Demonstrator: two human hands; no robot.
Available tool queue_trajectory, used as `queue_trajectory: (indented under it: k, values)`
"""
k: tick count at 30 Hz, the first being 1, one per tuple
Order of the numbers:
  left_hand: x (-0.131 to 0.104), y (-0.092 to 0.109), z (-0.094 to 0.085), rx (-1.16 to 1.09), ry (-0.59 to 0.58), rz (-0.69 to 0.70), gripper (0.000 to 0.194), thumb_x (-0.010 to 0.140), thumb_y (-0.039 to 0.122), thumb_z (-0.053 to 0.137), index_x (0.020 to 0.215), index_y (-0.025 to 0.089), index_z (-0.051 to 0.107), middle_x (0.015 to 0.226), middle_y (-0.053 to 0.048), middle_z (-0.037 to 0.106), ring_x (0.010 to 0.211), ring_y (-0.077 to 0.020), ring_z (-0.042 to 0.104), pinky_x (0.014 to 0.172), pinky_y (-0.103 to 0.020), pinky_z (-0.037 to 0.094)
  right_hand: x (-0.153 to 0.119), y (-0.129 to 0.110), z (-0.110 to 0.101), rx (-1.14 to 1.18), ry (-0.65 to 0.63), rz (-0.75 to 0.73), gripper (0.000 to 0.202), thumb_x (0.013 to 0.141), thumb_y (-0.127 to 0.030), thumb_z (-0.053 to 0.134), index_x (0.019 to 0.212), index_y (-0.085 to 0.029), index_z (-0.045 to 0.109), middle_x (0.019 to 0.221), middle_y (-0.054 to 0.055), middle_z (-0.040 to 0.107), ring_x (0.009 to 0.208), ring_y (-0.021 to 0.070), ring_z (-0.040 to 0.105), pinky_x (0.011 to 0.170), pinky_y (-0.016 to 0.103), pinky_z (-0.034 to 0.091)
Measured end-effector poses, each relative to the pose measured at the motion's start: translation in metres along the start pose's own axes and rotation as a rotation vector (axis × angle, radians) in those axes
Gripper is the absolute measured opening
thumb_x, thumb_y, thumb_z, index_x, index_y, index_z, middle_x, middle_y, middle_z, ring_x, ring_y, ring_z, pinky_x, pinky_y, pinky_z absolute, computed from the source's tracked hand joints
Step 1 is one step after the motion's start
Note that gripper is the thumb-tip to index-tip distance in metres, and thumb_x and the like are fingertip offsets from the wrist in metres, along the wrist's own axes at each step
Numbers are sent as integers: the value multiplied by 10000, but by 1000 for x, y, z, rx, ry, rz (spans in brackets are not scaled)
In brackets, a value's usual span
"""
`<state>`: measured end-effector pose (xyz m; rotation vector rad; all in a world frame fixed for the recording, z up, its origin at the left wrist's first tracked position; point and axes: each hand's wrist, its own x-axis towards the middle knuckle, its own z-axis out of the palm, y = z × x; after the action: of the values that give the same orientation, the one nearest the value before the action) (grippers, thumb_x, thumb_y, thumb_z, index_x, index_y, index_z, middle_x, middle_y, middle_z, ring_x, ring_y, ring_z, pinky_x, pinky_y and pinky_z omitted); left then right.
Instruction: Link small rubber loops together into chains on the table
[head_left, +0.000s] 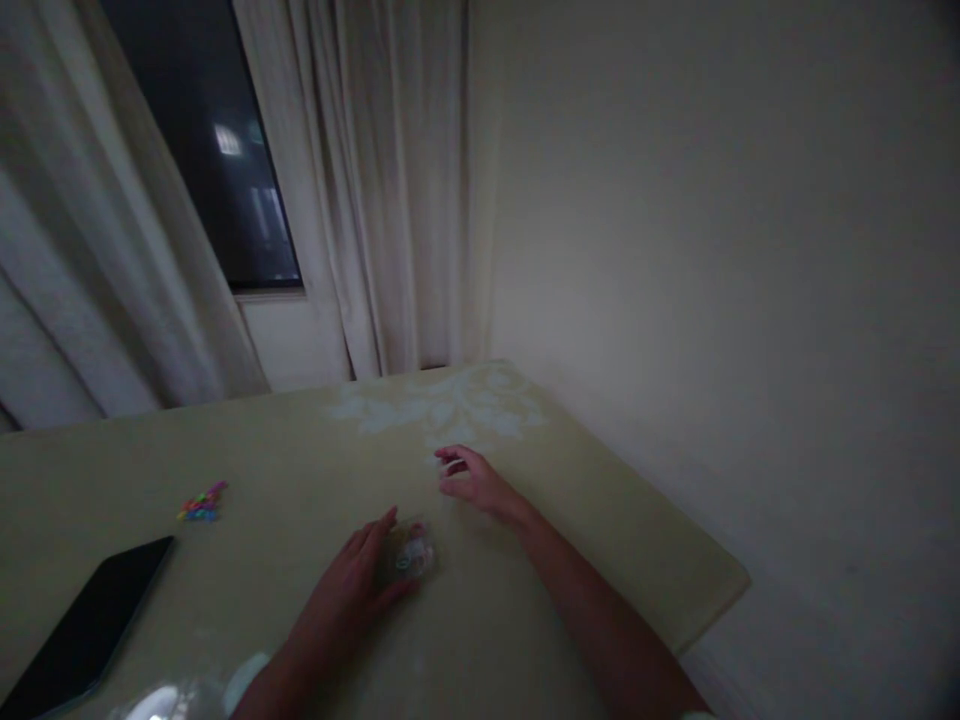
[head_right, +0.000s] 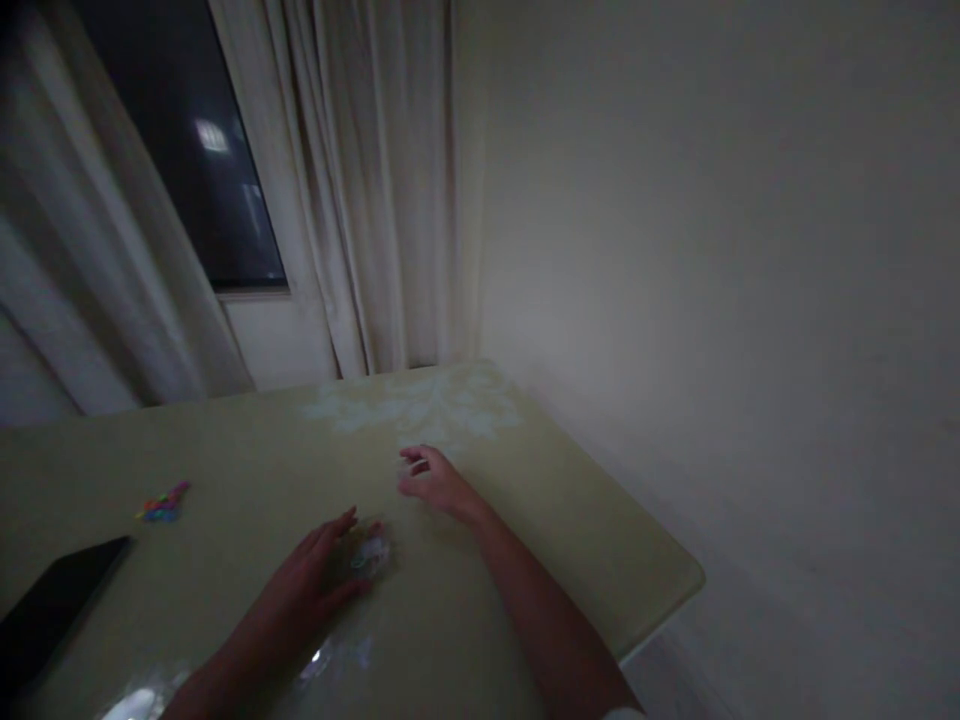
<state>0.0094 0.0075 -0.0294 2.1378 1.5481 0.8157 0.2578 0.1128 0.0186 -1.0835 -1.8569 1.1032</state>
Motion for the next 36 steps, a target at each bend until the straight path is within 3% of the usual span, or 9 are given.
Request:
queue_trajectory:
  k: [4, 9, 13, 19, 22, 25, 30, 36]
  values:
    - [-1, -3, 5, -7, 28, 10, 930, 807, 425, 760, 1608, 267, 315, 1467, -146, 616, 1336, -362, 594, 1116, -494, 491, -6, -7, 33, 152, -8, -148, 565, 715, -241, 856, 1229, -261, 624, 1299, 63, 447, 1137, 185, 577, 893, 320, 589]
    - [-2, 2, 3, -30, 57, 2, 959, 832, 401, 746, 1620, 265, 215, 1542, -178, 491, 1320, -371, 593, 1087, -534, 504, -17, -15, 50, -120, -33, -281, 470, 669, -259, 897, 1058, -201, 638, 1163, 33, 441, 1006, 159, 576, 948, 329, 551]
    - [-3, 3, 0, -4, 99, 5, 865, 837, 404, 747, 1567, 245, 311, 1532, -169, 481, 1348, -374, 559, 1102, -538, 489, -21, -18, 50, -338, -4, -339, 455, 706, -341, 894, 1056, -196, 641, 1172, 57, 466, 1019, 189, 563, 952, 333, 519]
    - [0, 1, 0, 46, 142, 23, 703, 868, 318, 678, 1504, 204, 400, 1444, -171, 545, 1322, -356, 571, 1088, -517, 504, -26, -26, 48, -479, -171, -408, 564, 697, -525, 899, 1110, -214, 675, 1182, 77, 575, 1064, 242, 594, 952, 346, 496]
    - [1, 1, -2, 91, 142, 3, 506, 907, 327, 631, 1391, 208, 542, 1387, -161, 600, 1260, -345, 610, 1074, -521, 512, -26, -28, 47, -470, -192, -425, 451, 773, -503, 858, 1074, -207, 699, 1086, 62, 616, 1028, 223, 606, 936, 324, 492]
    - [1, 1, -4, 130, 142, 9, 442, 927, 365, 630, 1341, 213, 611, 1391, -154, 617, 1253, -341, 617, 1080, -527, 510, -24, -24, 45, -456, -198, -406, 406, 831, -514, 809, 1080, -208, 714, 1081, 65, 627, 1039, 219, 606, 959, 331, 485]
    - [0, 7, -10, 70, 95, 65, 487, 944, 409, 646, 1402, 256, 587, 1436, -130, 586, 1248, -306, 638, 1067, -476, 535, -17, -12, 38, -368, -246, -404, 621, 716, -472, 911, 1228, -215, 673, 1307, 107, 608, 1232, 263, 566, 1089, 383, 437]
    - [4, 13, -16, -64, 107, 78, 491, 882, 436, 729, 1303, 212, 613, 1310, -129, 641, 1136, -279, 698, 976, -390, 591, -10, -7, 27, -265, -324, -381, 554, 689, -351, 940, 1161, -194, 696, 1142, 78, 681, 1045, 226, 648, 938, 333, 518]
